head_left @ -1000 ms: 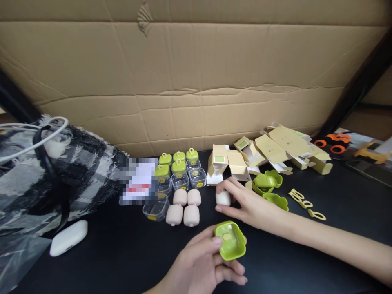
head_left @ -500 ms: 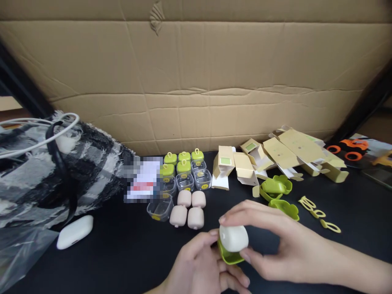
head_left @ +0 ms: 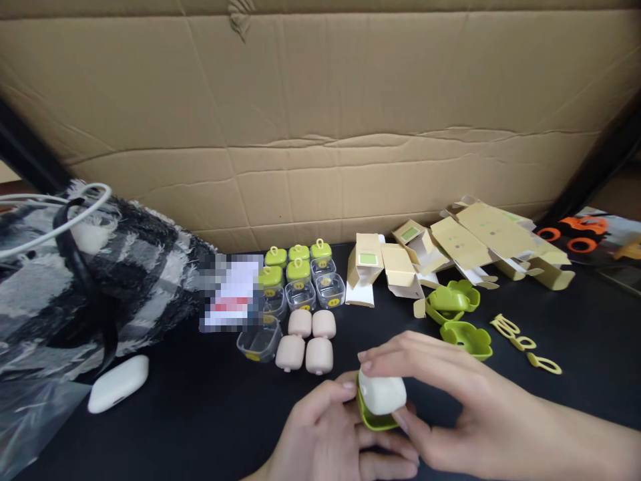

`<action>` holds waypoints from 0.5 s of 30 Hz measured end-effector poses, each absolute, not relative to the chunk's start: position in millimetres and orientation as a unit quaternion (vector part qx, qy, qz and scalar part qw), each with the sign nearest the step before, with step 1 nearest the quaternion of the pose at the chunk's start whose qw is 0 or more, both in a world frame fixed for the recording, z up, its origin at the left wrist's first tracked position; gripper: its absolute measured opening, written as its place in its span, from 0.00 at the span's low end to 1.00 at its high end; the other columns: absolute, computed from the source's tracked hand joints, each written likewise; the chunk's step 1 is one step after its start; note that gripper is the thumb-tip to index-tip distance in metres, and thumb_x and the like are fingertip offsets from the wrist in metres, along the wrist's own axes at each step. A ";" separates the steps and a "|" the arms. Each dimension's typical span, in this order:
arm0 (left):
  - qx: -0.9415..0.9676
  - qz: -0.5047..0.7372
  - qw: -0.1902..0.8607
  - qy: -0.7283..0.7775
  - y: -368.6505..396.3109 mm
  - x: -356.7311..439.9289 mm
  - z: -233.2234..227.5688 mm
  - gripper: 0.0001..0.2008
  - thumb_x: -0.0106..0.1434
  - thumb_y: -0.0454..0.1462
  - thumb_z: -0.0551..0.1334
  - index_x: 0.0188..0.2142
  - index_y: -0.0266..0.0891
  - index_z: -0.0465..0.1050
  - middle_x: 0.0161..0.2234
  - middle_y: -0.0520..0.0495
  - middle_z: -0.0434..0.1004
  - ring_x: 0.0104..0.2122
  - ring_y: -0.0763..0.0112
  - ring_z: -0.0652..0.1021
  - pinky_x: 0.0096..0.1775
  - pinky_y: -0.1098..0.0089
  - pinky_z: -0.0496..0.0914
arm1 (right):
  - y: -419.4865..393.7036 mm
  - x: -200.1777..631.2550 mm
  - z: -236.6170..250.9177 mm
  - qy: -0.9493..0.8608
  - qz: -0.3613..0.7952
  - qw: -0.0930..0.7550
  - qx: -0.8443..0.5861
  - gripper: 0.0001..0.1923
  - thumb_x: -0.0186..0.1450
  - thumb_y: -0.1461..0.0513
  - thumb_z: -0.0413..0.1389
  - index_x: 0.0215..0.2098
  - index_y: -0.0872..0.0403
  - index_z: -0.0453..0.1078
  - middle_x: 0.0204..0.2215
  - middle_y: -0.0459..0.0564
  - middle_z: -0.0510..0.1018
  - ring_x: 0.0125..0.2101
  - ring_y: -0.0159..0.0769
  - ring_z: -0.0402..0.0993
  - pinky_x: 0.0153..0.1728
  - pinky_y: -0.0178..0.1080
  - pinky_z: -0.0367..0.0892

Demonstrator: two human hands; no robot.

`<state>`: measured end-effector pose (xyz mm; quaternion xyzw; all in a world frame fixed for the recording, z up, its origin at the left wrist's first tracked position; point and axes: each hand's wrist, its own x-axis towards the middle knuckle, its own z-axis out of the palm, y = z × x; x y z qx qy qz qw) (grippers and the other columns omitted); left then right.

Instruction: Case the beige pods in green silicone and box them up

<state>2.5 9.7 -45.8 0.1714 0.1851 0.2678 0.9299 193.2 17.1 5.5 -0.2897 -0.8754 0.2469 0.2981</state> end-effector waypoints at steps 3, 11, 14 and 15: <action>0.171 0.272 0.927 0.194 9.6 2.6 -45.0 0.15 0.56 0.38 0.61 0.41 0.31 0.74 0.37 0.40 0.79 0.34 0.66 0.79 0.43 0.65 0.68 | 18.6 191.0 4.1 -0.883 0.237 0.286 -0.286 0.19 0.59 0.71 0.54 0.48 0.51 0.67 0.45 0.48 0.78 0.45 0.34 0.74 0.47 0.36 0.70; 0.141 0.279 0.934 0.172 8.9 1.6 -44.3 0.15 0.55 0.37 0.61 0.41 0.32 0.74 0.38 0.43 0.78 0.36 0.66 0.77 0.47 0.62 0.66 | 12.2 189.3 3.8 -0.890 0.203 0.288 -0.291 0.20 0.59 0.71 0.54 0.49 0.52 0.66 0.44 0.49 0.78 0.46 0.36 0.73 0.47 0.38 0.68; 0.134 0.280 0.936 0.168 8.5 1.4 -48.7 0.13 0.58 0.37 0.61 0.42 0.34 0.73 0.38 0.44 0.79 0.38 0.66 0.77 0.43 0.65 0.67 | 12.2 188.9 -1.2 -0.887 0.220 0.281 -0.292 0.20 0.59 0.67 0.60 0.49 0.52 0.65 0.44 0.49 0.78 0.45 0.36 0.73 0.46 0.38 0.68; 0.133 0.280 0.936 0.169 8.2 1.7 -49.7 0.12 0.58 0.36 0.61 0.43 0.36 0.72 0.38 0.45 0.79 0.38 0.66 0.77 0.42 0.65 0.67 | 12.4 188.9 -3.6 -0.884 0.230 0.280 -0.296 0.20 0.59 0.63 0.62 0.48 0.52 0.65 0.44 0.49 0.78 0.45 0.37 0.74 0.46 0.38 0.69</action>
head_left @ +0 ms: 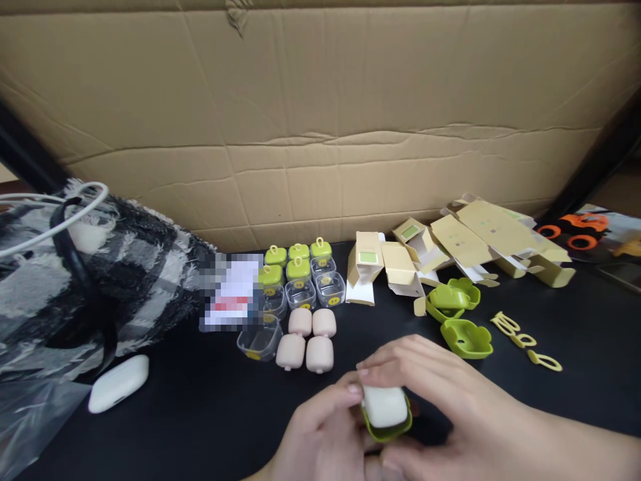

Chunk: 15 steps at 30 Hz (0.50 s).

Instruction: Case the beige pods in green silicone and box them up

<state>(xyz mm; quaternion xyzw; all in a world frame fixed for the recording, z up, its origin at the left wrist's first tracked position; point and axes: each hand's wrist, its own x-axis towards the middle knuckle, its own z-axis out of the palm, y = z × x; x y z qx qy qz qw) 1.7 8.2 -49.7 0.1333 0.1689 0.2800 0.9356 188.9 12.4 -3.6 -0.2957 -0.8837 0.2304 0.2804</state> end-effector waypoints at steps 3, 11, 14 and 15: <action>0.156 0.262 0.938 0.167 6.7 3.3 -48.8 0.15 0.59 0.39 0.63 0.45 0.36 0.71 0.37 0.44 0.79 0.37 0.65 0.79 0.44 0.64 0.66 | 12.9 189.6 -10.1 -0.873 0.241 0.280 -0.320 0.18 0.60 0.56 0.63 0.45 0.53 0.66 0.43 0.50 0.78 0.42 0.38 0.76 0.42 0.39 0.70; 0.214 0.271 0.925 0.157 6.7 7.5 -53.1 0.17 0.59 0.43 0.65 0.43 0.33 0.73 0.29 0.47 0.80 0.32 0.69 0.82 0.38 0.71 0.70 | 10.6 193.5 -2.7 -0.859 0.240 0.317 -0.322 0.17 0.61 0.56 0.63 0.46 0.52 0.67 0.41 0.48 0.81 0.40 0.35 0.79 0.41 0.33 0.71; 0.219 0.298 0.922 0.112 8.9 10.0 -62.1 0.17 0.57 0.43 0.68 0.42 0.34 0.73 0.26 0.49 0.79 0.29 0.72 0.82 0.32 0.76 0.71 | 10.6 194.9 1.6 -0.832 0.274 0.346 -0.336 0.18 0.59 0.57 0.64 0.45 0.52 0.68 0.41 0.47 0.81 0.40 0.34 0.79 0.40 0.29 0.72; 0.223 0.302 0.920 0.110 9.1 10.2 -62.5 0.18 0.57 0.43 0.69 0.42 0.34 0.73 0.27 0.49 0.79 0.28 0.73 0.82 0.31 0.77 0.71 | 10.7 195.3 2.4 -0.824 0.285 0.354 -0.339 0.17 0.59 0.57 0.64 0.44 0.52 0.69 0.40 0.47 0.82 0.39 0.34 0.80 0.39 0.29 0.73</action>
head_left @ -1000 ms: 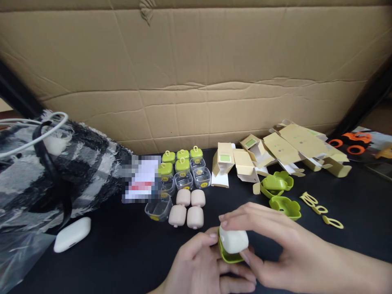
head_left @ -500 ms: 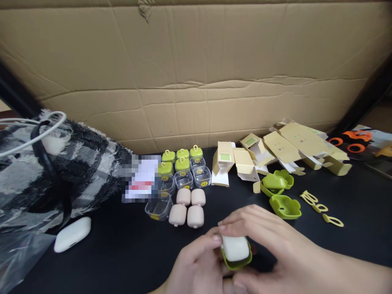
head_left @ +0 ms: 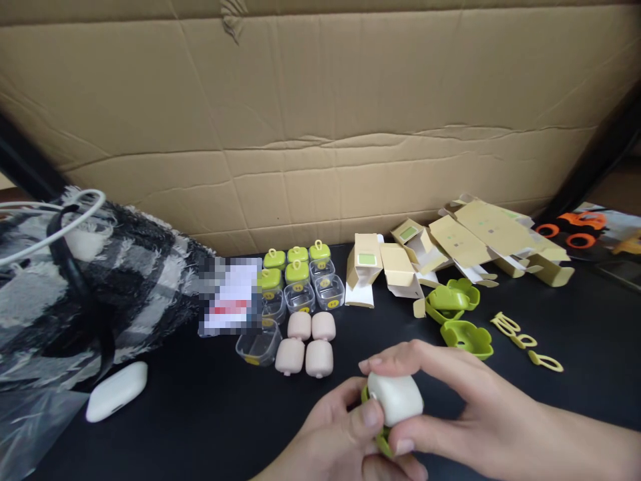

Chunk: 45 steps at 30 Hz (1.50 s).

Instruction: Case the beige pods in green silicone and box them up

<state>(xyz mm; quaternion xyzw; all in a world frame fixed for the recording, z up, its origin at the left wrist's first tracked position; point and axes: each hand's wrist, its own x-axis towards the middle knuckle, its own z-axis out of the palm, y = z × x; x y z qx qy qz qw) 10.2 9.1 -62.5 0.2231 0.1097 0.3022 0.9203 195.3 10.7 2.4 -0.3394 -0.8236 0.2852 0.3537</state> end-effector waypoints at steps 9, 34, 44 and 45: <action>0.265 0.317 0.889 0.199 0.5 9.7 -51.6 0.20 0.50 0.41 0.73 0.39 0.34 0.71 0.34 0.47 0.74 0.34 0.72 0.77 0.37 0.74 0.65 | 7.0 188.4 -7.4 -0.856 0.232 0.336 -0.317 0.12 0.55 0.66 0.61 0.36 0.53 0.65 0.32 0.46 0.77 0.30 0.32 0.75 0.30 0.32 0.69; 0.189 0.327 0.893 0.246 3.3 20.0 -62.8 0.23 0.33 0.37 0.76 0.29 0.39 0.69 0.25 0.56 0.71 0.28 0.75 0.72 0.29 0.75 0.58 | 6.5 181.2 -8.1 -0.879 0.213 0.281 -0.321 0.13 0.51 0.69 0.57 0.34 0.52 0.64 0.29 0.43 0.70 0.28 0.30 0.66 0.25 0.31 0.59; 0.203 0.320 0.894 0.238 2.3 20.9 -64.7 0.25 0.34 0.38 0.75 0.32 0.38 0.68 0.25 0.55 0.73 0.27 0.76 0.73 0.29 0.75 0.60 | 8.9 182.2 -8.2 -0.880 0.226 0.292 -0.300 0.13 0.50 0.72 0.57 0.33 0.53 0.64 0.29 0.44 0.70 0.28 0.29 0.65 0.26 0.31 0.61; 0.206 0.317 0.899 0.221 2.0 19.5 -62.4 0.24 0.36 0.39 0.75 0.32 0.38 0.69 0.26 0.54 0.74 0.27 0.75 0.74 0.28 0.75 0.60 | 9.3 182.9 -7.4 -0.878 0.236 0.292 -0.298 0.13 0.51 0.72 0.57 0.33 0.53 0.65 0.29 0.44 0.70 0.28 0.29 0.66 0.26 0.31 0.61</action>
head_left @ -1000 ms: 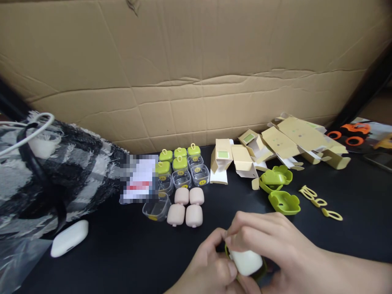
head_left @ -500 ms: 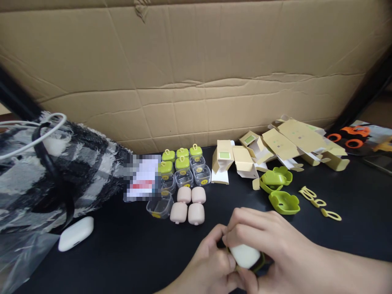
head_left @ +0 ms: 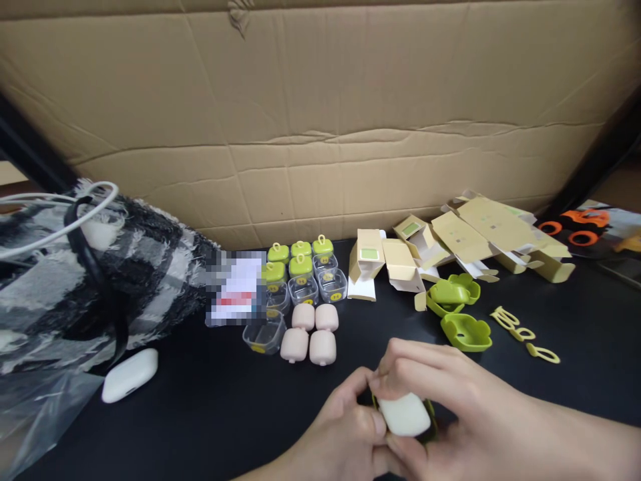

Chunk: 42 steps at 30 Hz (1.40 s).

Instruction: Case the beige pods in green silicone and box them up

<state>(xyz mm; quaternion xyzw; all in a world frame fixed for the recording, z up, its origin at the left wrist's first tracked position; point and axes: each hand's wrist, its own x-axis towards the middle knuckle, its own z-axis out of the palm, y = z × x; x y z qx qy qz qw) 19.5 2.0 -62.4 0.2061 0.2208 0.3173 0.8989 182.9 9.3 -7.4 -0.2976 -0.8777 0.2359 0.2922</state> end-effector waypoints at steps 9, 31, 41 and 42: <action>0.229 0.293 0.921 0.111 5.3 17.4 -67.8 0.13 0.50 0.39 0.67 0.32 0.38 0.66 0.27 0.54 0.76 0.25 0.73 0.78 0.25 0.76 0.62 | 13.0 188.9 2.6 -0.879 0.297 0.238 -0.286 0.12 0.57 0.67 0.61 0.39 0.54 0.68 0.31 0.45 0.73 0.31 0.30 0.69 0.31 0.31 0.65; 0.275 0.327 0.871 0.242 1.5 14.6 -51.8 0.25 0.50 0.49 0.70 0.40 0.40 0.64 0.25 0.54 0.71 0.18 0.80 0.69 0.19 0.78 0.60 | 12.3 196.0 13.0 -0.859 0.308 0.276 -0.302 0.25 0.56 0.67 0.62 0.52 0.52 0.65 0.49 0.50 0.73 0.47 0.35 0.73 0.44 0.32 0.70; 0.263 0.295 0.890 0.228 3.6 16.3 -64.8 0.22 0.50 0.50 0.69 0.34 0.39 0.64 0.26 0.51 0.74 0.16 0.81 0.70 0.18 0.78 0.61 | 9.8 193.1 10.3 -0.897 0.244 0.243 -0.278 0.13 0.55 0.74 0.54 0.37 0.55 0.68 0.35 0.48 0.75 0.34 0.31 0.72 0.34 0.33 0.68; 0.269 0.289 0.887 0.241 2.7 16.0 -62.3 0.24 0.49 0.51 0.70 0.34 0.39 0.63 0.25 0.53 0.73 0.15 0.82 0.68 0.17 0.79 0.58 | 8.5 192.1 9.5 -0.900 0.231 0.245 -0.277 0.13 0.55 0.74 0.53 0.36 0.55 0.67 0.34 0.48 0.75 0.32 0.31 0.71 0.32 0.33 0.68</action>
